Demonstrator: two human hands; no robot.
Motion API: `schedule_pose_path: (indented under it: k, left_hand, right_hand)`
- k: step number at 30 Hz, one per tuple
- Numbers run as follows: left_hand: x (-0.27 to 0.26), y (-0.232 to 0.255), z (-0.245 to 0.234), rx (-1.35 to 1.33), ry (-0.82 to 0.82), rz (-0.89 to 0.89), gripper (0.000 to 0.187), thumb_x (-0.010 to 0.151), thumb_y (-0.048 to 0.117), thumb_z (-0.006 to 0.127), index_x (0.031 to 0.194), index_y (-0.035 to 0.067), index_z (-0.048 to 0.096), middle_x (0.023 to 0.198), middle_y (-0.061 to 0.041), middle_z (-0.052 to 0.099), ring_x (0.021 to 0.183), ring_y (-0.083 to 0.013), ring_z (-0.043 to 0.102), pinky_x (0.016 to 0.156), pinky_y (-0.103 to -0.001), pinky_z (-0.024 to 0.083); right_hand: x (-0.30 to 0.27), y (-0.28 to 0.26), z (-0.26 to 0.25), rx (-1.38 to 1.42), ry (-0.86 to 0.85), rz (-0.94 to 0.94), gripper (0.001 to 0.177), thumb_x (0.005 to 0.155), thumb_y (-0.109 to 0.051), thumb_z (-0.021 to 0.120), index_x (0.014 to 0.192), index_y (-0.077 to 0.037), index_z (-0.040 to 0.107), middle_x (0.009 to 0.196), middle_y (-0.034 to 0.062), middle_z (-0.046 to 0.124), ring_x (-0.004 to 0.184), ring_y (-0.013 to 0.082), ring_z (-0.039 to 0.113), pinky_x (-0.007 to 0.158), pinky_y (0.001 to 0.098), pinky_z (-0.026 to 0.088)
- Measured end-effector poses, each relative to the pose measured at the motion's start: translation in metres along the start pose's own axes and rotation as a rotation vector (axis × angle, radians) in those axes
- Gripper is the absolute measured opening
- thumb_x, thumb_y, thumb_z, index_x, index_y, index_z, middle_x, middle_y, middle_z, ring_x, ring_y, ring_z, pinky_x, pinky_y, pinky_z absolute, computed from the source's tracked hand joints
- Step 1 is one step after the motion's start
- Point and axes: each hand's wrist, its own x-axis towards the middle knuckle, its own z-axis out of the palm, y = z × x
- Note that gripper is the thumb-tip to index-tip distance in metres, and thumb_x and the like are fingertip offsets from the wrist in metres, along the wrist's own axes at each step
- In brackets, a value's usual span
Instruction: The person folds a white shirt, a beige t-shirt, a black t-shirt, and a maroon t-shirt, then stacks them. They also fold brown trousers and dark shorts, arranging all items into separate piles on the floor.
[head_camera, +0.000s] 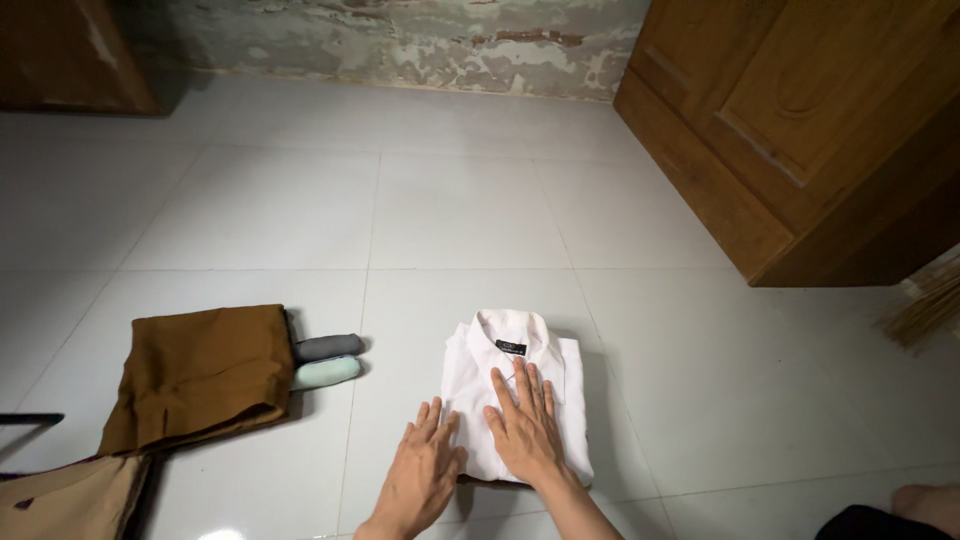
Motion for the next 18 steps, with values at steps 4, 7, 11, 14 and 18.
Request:
schedule_pose_path:
  k: [4, 7, 11, 14, 18]
  left_hand:
    - [-0.013, -0.008, -0.011, -0.100, 0.154, 0.017, 0.054, 0.091, 0.020, 0.066, 0.140, 0.001, 0.055, 0.155, -0.029, 0.037, 0.145, -0.0448, 0.033, 0.118, -0.050, 0.030]
    - [-0.018, -0.018, -0.024, -0.159, 0.220, -0.032, 0.050, 0.091, 0.018, 0.066, 0.137, -0.001, 0.058, 0.152, -0.031, 0.042, 0.145, -0.0456, 0.036, 0.119, -0.048, 0.031]
    - [-0.019, -0.031, -0.021, -0.230, 0.279, -0.119, 0.049, 0.090, 0.017, 0.061, 0.136, 0.000, 0.061, 0.149, -0.032, 0.047, 0.141, -0.0447, 0.043, 0.117, -0.045, 0.035]
    - [-0.022, -0.032, -0.010, -0.268, 0.287, -0.070, 0.050, 0.093, 0.022, 0.061, 0.136, -0.003, 0.059, 0.144, -0.033, 0.052, 0.136, -0.0460, 0.049, 0.115, -0.046, 0.038]
    - [-0.024, -0.026, -0.001, -0.283, 0.244, 0.003, 0.048, 0.095, 0.023, 0.060, 0.134, -0.005, 0.060, 0.133, -0.032, 0.061, 0.126, -0.0449, 0.058, 0.109, -0.046, 0.045]
  right_hand:
    - [-0.005, 0.008, 0.009, -0.113, -0.029, -0.014, 0.063, 0.099, -0.045, 0.047, 0.155, -0.016, 0.037, 0.167, 0.0178, 0.015, 0.155, 0.0356, 0.012, 0.122, 0.0552, 0.010]
    - [0.001, 0.010, 0.010, -0.186, 0.018, -0.057, 0.064, 0.098, -0.046, 0.047, 0.154, -0.016, 0.037, 0.167, 0.0176, 0.014, 0.154, 0.0358, 0.012, 0.121, 0.0555, 0.010]
    - [0.004, 0.018, 0.020, -0.168, 0.015, -0.051, 0.066, 0.096, -0.048, 0.048, 0.155, -0.020, 0.036, 0.166, 0.0185, 0.015, 0.154, 0.0365, 0.011, 0.120, 0.0559, 0.011]
    - [0.001, 0.021, 0.022, -0.117, 0.020, -0.067, 0.067, 0.097, -0.049, 0.048, 0.157, -0.022, 0.037, 0.168, 0.0191, 0.018, 0.155, 0.0382, 0.014, 0.122, 0.0563, 0.013]
    - [-0.001, 0.018, 0.021, -0.070, 0.034, -0.086, 0.066, 0.099, -0.047, 0.047, 0.158, -0.022, 0.037, 0.168, 0.0205, 0.019, 0.156, 0.0401, 0.014, 0.123, 0.0578, 0.011]
